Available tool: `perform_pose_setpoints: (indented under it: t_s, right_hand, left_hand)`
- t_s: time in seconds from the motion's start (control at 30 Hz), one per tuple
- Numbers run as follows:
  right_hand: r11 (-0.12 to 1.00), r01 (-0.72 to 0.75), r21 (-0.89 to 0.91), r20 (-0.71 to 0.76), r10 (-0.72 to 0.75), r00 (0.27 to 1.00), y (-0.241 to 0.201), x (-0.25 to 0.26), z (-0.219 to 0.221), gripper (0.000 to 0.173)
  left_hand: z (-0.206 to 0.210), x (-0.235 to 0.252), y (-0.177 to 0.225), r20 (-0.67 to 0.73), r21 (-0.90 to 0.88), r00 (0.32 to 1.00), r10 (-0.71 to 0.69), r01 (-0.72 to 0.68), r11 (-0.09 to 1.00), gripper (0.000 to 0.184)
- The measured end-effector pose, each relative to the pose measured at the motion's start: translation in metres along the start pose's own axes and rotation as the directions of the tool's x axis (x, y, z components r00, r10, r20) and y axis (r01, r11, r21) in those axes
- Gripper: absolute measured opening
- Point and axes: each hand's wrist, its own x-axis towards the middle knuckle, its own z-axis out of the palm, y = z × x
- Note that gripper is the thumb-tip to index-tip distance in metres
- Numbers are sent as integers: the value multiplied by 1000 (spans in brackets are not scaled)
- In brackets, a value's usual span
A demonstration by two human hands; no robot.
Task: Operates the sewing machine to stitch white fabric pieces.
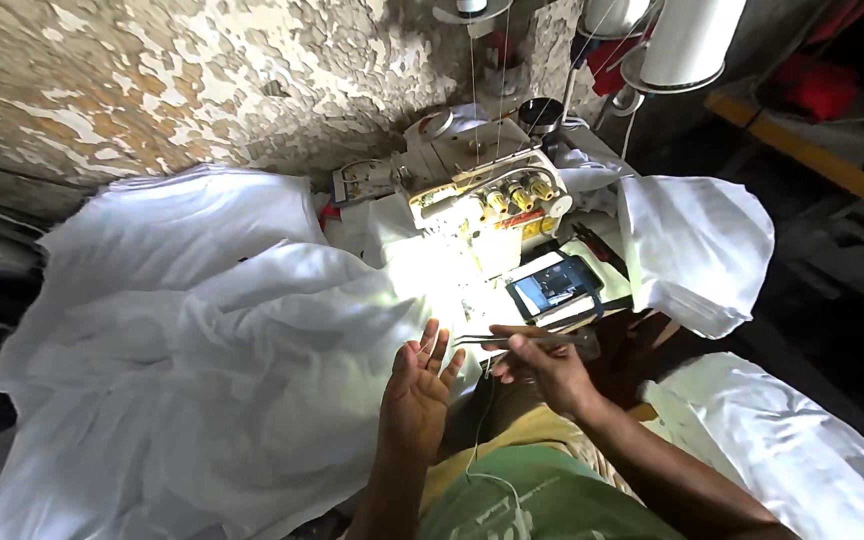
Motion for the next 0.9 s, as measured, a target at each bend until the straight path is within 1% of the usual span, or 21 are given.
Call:
perform_pose_setpoints:
  t_s: [0.07,0.1,0.17,0.23,0.3,0.37,0.43,0.5,0.57,0.77,0.9]
  right_hand:
    - [998,25,50,27,-27,999,9,2,11,24]
    - [997,61,56,25,-62,998,12,3,14,24]
    - [982,191,8,26,-191,981,16,5,17,22]
    - [930,353,-102,52,-349,936,20,7,21,20]
    - [845,489,-217,121,-473,872,20,9,27,18]
    - [772,565,-291,173,-539,825,21,11,31,13]
    - [733,604,-312,198,-571,796,25,14,36,11]
    - [679,657,-329,261,-603,754,29,19,38,10]
    - [661,670,-337,288,-605,742,31,22,43,8]
    - [726,605,-326,235,-558,796,32,19,56,7]
    - [722,608,-330,221,-567,794,34,21,63,9]
  left_hand:
    - [-1,-2,2,-32,27,999,5,-5,1000,25]
    - [-2,-3,3,-48,46,999,0,2,999,25]
    - [-2,-3,0,-84,72,996,-13,19,997,27]
    - [-2,-1,-4,-92,67,995,-37,44,997,30]
    - [-2,0,-8,-82,43,994,-66,70,997,30]
    - [0,0,-10,-78,13,992,-94,95,995,32]
    - [3,0,-11,-101,-15,989,-112,111,994,30]
    - [3,-2,-10,-86,-32,988,-127,124,992,30]
    - [3,-3,-9,-63,-58,988,-139,136,989,33]
    - [-2,-6,-6,-39,-143,988,-151,144,979,28]
    - [-5,-7,-4,-22,-161,988,-154,148,976,27]
